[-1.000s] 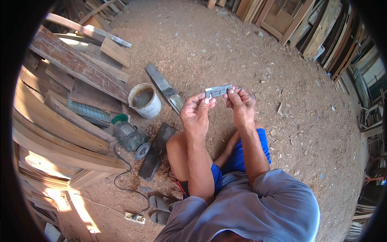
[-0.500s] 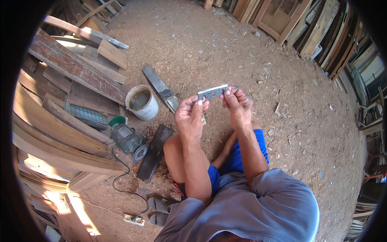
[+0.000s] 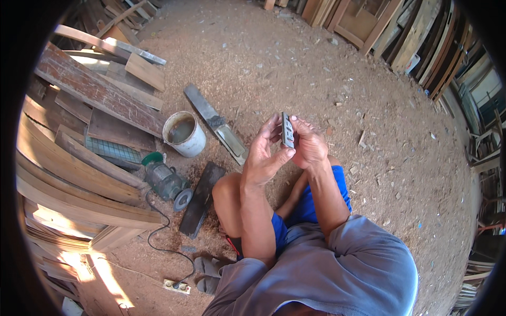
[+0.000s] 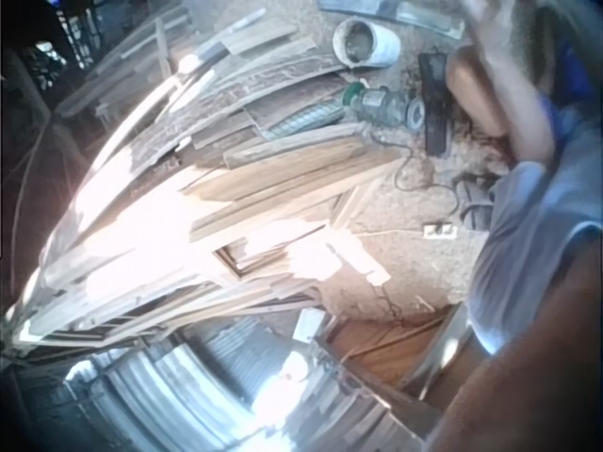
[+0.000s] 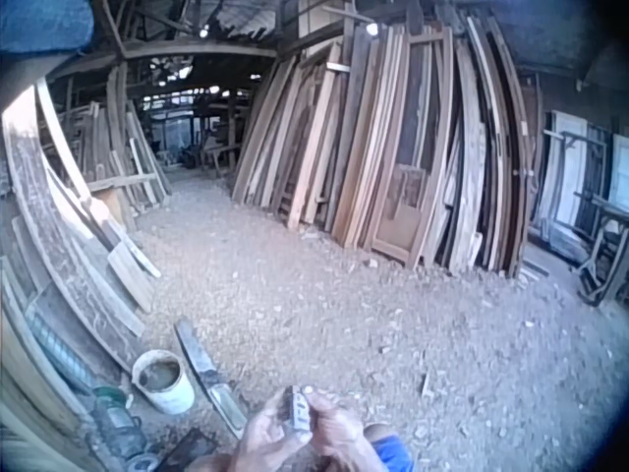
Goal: The person uses a bench grinder to sharpen or smooth the edges of a small metal hinge component, dipping the piece into a bucket of water to cool it between grinding sessions.
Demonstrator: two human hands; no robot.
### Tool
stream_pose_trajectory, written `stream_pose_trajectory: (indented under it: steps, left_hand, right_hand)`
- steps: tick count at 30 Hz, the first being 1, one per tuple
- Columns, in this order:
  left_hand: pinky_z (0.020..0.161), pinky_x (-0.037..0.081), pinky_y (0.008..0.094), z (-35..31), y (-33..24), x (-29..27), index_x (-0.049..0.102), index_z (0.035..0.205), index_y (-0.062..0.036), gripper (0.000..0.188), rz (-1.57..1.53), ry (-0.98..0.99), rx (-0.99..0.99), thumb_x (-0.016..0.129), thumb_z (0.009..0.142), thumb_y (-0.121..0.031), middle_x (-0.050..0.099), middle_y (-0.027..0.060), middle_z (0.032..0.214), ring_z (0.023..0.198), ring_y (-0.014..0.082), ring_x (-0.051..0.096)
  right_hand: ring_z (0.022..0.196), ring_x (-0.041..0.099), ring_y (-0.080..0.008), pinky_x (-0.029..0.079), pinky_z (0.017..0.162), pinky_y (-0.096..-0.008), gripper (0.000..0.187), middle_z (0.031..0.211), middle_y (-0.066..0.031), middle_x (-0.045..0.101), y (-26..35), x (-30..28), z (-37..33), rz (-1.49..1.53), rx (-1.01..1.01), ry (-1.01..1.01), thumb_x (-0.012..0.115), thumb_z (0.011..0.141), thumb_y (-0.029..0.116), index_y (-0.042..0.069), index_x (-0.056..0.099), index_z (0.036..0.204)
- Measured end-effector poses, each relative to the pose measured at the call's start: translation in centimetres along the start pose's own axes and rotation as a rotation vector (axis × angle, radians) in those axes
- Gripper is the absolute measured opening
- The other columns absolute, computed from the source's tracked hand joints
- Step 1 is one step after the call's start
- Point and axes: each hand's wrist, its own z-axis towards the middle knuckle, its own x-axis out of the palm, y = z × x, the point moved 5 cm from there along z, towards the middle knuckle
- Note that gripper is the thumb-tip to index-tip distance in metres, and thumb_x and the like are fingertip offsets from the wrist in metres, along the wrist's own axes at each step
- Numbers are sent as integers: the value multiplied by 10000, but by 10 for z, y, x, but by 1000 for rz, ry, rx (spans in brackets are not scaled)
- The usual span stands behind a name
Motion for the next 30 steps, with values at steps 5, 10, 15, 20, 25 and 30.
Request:
stream_pose_trajectory:
  steps: [5, 10, 15, 20, 25, 30]
  left_hand:
    - [977, 387, 319, 4, 7, 9, 393, 1314, 68, 662, -121, 8, -76, 729, 772, -111, 545, 92, 1156, 1090, 171, 508]
    - [914, 390, 277, 4, 16, 7, 476, 1243, 52, 563, -189, -135, -115, 731, 774, -127, 552, 51, 1047, 996, 119, 496]
    - [882, 411, 268, 3, 21, 2, 514, 1207, 46, 514, -103, -181, -137, 738, 784, -142, 554, 42, 1013, 967, 114, 507]
    - [876, 420, 268, 1, 22, 1, 504, 1214, 55, 519, -125, -211, -199, 733, 792, -142, 562, 53, 1016, 952, 119, 518]
    - [879, 420, 274, 1, 22, 0, 485, 1222, 69, 539, -120, -211, -196, 733, 794, -147, 562, 62, 1020, 965, 122, 519]
    - [875, 424, 277, 1, 23, -1, 481, 1218, 75, 544, -114, -216, -202, 734, 794, -155, 562, 68, 1028, 966, 126, 524]
  right_hand:
    - [620, 562, -127, 468, 554, -286, 165, 729, -38, 609, -10, -12, 5, -13, -9, -34, 573, 924, 174, 21, 607, 874]
    - [636, 560, -135, 475, 582, -285, 180, 745, -39, 607, -20, -21, 9, 65, 41, -43, 555, 935, 187, 25, 613, 883]
    - [627, 571, -137, 495, 560, -293, 171, 758, -40, 608, -26, -25, 8, 98, 85, -81, 551, 940, 183, 31, 604, 880]
    - [634, 587, -144, 502, 556, -297, 179, 758, -41, 613, -27, -24, 7, 92, 111, -107, 551, 942, 201, 41, 605, 881]
    - [639, 592, -144, 507, 564, -293, 201, 756, -40, 615, -30, -26, 8, 91, 120, -83, 546, 946, 227, 46, 607, 883]
    - [643, 580, -135, 496, 589, -286, 200, 744, -37, 611, -30, -26, 8, 93, 127, -93, 548, 942, 222, 44, 605, 871]
